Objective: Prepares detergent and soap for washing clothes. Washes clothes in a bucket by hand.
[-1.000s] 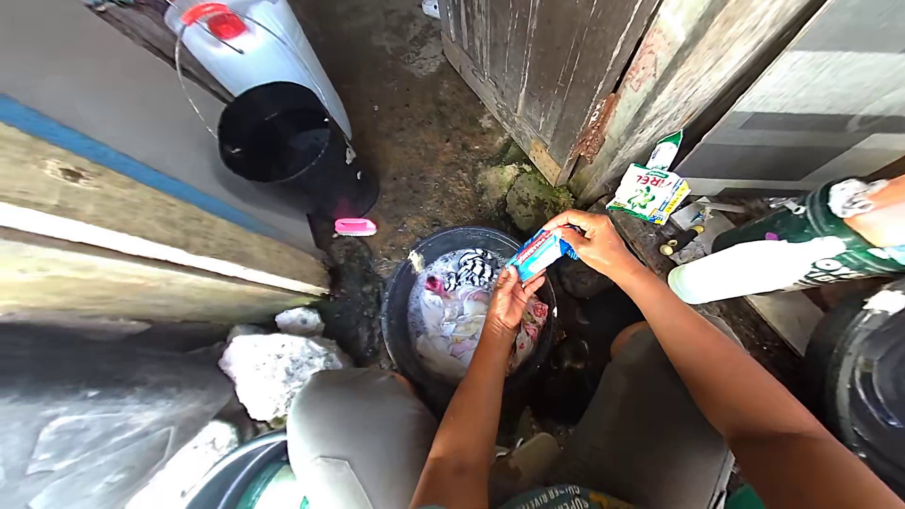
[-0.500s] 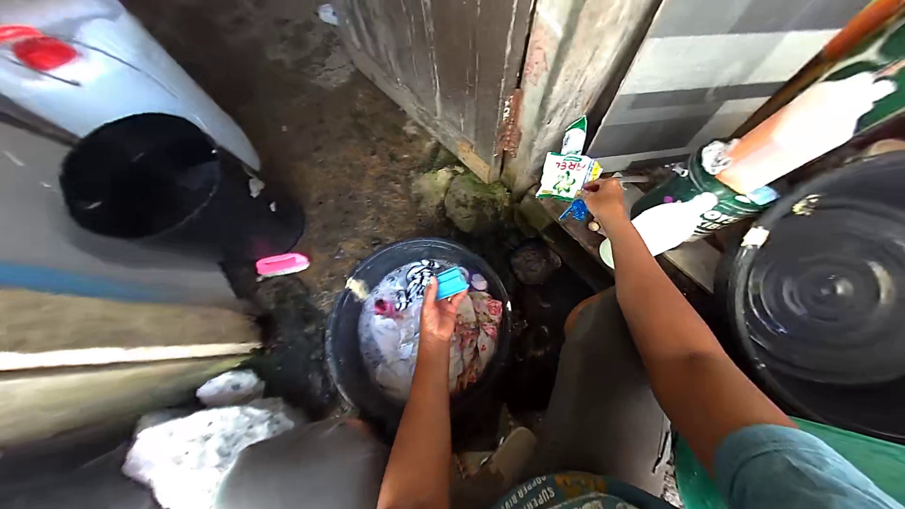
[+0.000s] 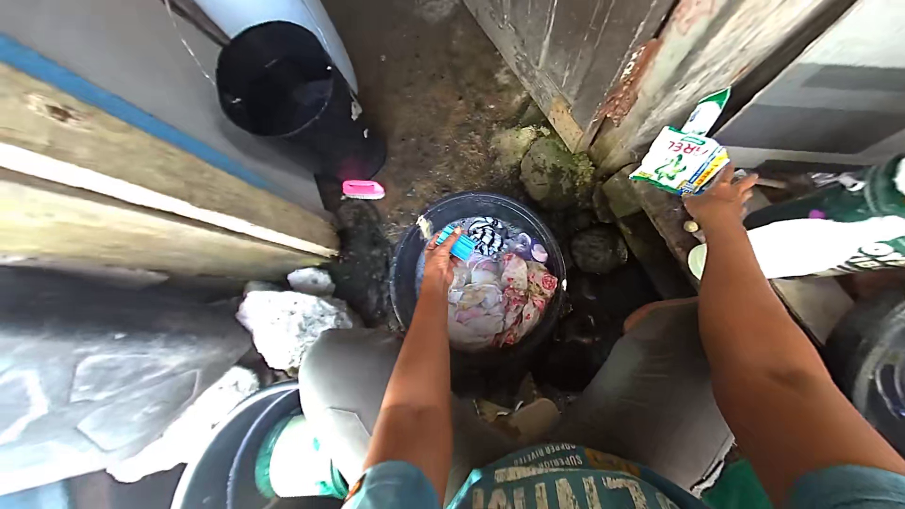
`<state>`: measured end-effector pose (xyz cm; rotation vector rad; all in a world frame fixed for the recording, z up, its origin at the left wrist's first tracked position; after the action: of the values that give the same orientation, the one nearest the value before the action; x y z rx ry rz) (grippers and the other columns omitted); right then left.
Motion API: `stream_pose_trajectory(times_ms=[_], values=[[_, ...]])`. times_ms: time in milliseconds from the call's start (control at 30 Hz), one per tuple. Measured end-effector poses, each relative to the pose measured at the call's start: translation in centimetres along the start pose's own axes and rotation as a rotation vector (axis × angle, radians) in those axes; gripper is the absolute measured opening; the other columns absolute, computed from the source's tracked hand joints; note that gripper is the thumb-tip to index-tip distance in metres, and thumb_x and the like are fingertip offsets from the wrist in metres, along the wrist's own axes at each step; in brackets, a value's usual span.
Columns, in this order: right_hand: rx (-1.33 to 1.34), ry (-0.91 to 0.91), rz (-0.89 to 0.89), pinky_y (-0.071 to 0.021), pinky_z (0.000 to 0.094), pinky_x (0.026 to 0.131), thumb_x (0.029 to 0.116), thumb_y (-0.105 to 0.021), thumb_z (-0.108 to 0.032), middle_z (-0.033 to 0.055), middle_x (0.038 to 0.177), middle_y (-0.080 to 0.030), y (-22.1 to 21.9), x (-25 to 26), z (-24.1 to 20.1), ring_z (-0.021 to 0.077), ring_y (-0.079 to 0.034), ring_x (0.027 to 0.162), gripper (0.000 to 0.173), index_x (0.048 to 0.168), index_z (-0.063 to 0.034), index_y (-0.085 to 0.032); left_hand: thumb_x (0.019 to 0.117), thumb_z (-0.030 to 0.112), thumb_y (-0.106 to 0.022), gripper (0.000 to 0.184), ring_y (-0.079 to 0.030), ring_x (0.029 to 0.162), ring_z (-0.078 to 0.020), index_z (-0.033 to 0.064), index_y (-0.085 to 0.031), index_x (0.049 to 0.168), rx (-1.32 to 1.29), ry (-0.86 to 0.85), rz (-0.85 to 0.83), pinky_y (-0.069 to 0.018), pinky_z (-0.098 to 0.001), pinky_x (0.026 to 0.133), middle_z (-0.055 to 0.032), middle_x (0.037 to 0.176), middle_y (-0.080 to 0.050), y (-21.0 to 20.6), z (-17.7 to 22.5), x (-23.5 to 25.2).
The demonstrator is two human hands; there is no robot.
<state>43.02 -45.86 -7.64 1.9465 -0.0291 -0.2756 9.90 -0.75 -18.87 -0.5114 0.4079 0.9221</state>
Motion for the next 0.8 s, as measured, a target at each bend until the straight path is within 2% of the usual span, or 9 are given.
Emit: stream_pose_trajectory(times_ms=[67,133,200,300,400,500,667,733,800], values=[[0.016,0.101,0.114,-0.0296,0.0732,0.112,0.0859,-0.073,-0.013,0.0357,0.165,-0.008,1.6,-1.1,-2.2,0.0581,-0.018,0.149,0.092,0.162,-0.0013,-0.022,0.0966,0.012,-0.070,0.030,-0.072,0.078,-0.0188,0.0040,-0.062,0.124,-0.037,0.022,0.068,-0.0577,-0.0305,0.060,-0.0149,0.103,-0.074,0.8,-1.2,0.9],[0.070,0.274,0.181,-0.0331,0.0638,0.116,0.0933,-0.067,-0.012,0.0380,0.161,-0.019,2.7,-3.5,-5.9,0.0566,-0.027,0.146,0.075,0.157,0.0036,-0.030,0.0937,0.008,-0.073,0.033,-0.071,0.082,-0.0217,0.0024,-0.060,0.124,-0.072,0.049,0.141,-0.0594,-0.0343,0.066,-0.0160,0.101,-0.073,1.5,-2.6,1.6],[0.082,0.510,0.095,-0.0372,0.0612,0.115,0.1005,-0.057,-0.010,0.0385,0.157,-0.029,1.3,-6.8,-10.8,0.0550,-0.036,0.142,0.057,0.152,0.0070,-0.038,0.0901,0.004,-0.075,0.038,-0.070,0.086,-0.0231,-0.0006,-0.058,0.124,-0.059,0.039,0.203,-0.0594,-0.0382,0.073,-0.0175,0.103,-0.070,2.2,-3.9,2.4],[-0.075,0.931,-0.200,-0.0466,0.0631,0.105,0.1044,-0.053,-0.010,0.0315,0.142,-0.052,-7.1,-12.5,-16.8,0.0494,-0.055,0.129,0.037,0.139,0.0034,-0.057,0.0813,0.006,-0.084,0.058,-0.066,0.102,-0.0301,-0.0056,-0.055,0.130,0.226,-0.010,0.339,-0.0564,-0.0462,0.089,-0.0236,0.115,-0.066,3.8,-4.4,2.6],[-0.156,1.102,-0.542,-0.0473,0.0567,0.108,0.1035,-0.056,-0.010,0.0202,0.137,-0.061,-18.0,-16.5,-19.5,0.0376,-0.058,0.129,0.029,0.129,-0.0032,-0.068,0.0837,0.020,-0.084,0.068,-0.064,0.117,-0.0429,-0.0048,-0.052,0.137,0.751,-0.002,0.383,-0.0504,-0.0584,0.100,-0.0291,0.123,-0.065,4.3,-3.6,2.4],[-0.114,0.952,-0.718,-0.0401,0.0550,0.115,0.1045,-0.056,-0.015,0.0207,0.148,-0.054,-27.3,-18.1,-20.7,0.0370,-0.051,0.138,0.039,0.141,-0.0031,-0.060,0.0888,0.027,-0.079,0.066,-0.065,0.115,-0.0448,0.0007,-0.050,0.141,0.988,0.038,0.361,-0.0511,-0.0628,0.096,-0.0272,0.121,-0.068,4.1,-3.4,1.8],[-0.086,0.829,-0.504,-0.0382,0.0648,0.112,0.0997,-0.061,-0.022,0.0282,0.157,-0.039,-35.9,-22.0,-18.0,0.0454,-0.045,0.141,0.071,0.160,-0.0024,-0.029,0.0941,0.036,-0.073,0.068,-0.065,0.116,-0.0442,0.0021,-0.045,0.146,1.170,0.179,0.252,-0.0514,-0.0608,0.098,-0.0280,0.122,-0.066,4.6,-9.1,2.3],[-0.137,0.802,-0.620,-0.0266,0.0602,0.121,0.1049,-0.052,-0.024,0.0289,0.165,-0.022,-37.0,-23.5,-16.7,0.0428,-0.029,0.152,0.074,0.162,0.0021,-0.013,0.0975,0.031,-0.068,0.064,-0.065,0.117,-0.0431,0.0014,-0.042,0.148,1.268,0.207,0.237,-0.0512,-0.0578,0.099,-0.0283,0.124,-0.065,4.6,-10.5,2.6],[-0.238,0.760,-0.848,-0.0226,0.0526,0.125,0.1095,-0.042,-0.027,0.0285,0.166,-0.020,-37.7,-24.2,-15.9,0.0396,-0.024,0.154,0.066,0.161,0.0055,-0.016,0.0980,0.027,-0.066,0.061,-0.065,0.117,-0.0418,0.0014,-0.042,0.148,1.331,0.212,0.219,-0.0521,-0.0555,0.099,-0.0272,0.125,-0.065,4.6,-11.3,3.0]])
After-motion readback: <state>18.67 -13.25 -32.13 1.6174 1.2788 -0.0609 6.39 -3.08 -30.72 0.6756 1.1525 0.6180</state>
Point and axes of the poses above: each hand's wrist, its own x-axis towards the middle knuckle, its own y-axis out of the back of the hand, z = x × y, the point moved 9 cm from there along x, towards the middle knuckle
